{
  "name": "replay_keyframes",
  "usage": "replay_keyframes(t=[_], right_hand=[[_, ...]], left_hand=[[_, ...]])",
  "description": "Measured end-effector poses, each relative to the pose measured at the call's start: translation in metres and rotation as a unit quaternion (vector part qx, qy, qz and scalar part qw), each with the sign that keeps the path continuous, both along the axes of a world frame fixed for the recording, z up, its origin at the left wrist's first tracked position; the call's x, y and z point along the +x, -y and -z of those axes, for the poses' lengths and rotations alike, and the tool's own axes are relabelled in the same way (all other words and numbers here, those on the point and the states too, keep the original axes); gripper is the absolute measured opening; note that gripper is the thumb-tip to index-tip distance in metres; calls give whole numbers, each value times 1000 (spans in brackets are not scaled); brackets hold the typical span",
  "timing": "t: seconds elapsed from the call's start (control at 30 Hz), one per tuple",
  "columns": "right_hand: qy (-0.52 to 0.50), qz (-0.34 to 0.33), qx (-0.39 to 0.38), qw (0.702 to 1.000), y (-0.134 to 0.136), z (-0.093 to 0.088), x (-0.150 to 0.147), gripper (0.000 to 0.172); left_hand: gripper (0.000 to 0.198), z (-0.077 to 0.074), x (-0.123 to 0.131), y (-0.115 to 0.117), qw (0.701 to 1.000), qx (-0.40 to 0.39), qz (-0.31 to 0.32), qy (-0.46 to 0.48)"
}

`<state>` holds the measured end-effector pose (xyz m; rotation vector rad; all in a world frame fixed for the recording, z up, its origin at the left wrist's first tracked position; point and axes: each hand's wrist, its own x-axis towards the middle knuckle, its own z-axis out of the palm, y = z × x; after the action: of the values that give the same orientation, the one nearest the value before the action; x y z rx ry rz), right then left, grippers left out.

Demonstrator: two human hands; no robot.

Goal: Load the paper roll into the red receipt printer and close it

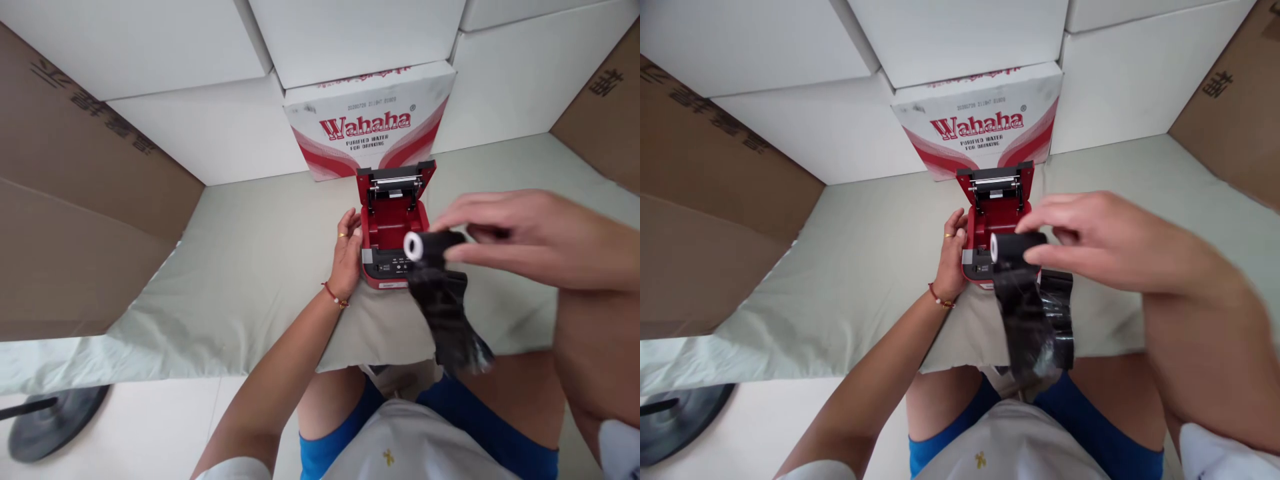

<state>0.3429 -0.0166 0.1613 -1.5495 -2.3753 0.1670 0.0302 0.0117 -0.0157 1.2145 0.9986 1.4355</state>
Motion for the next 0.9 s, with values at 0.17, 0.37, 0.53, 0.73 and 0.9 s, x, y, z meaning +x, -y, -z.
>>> replay_keyframes(t=[0.17, 0.37, 0.53, 0.73, 0.9], right_hand=[[41, 5, -25, 999, -28, 15, -85, 29], [137, 52, -90, 985, -34, 34, -124, 32], [156, 77, -121, 977, -47, 30, -130, 36], [168, 101, -126, 972, -53, 30, -138, 38], [-13, 19, -98, 995, -45, 33, -116, 26]], left_hand=[[46, -17, -2, 23, 966, 164, -160, -117], [39, -45, 4, 54, 846, 416, -123, -309], [60, -44, 13, 59, 849, 381, -161, -329], [30, -46, 6, 53, 861, 326, -87, -380], [30, -47, 5, 55, 828, 382, -107, -396]])
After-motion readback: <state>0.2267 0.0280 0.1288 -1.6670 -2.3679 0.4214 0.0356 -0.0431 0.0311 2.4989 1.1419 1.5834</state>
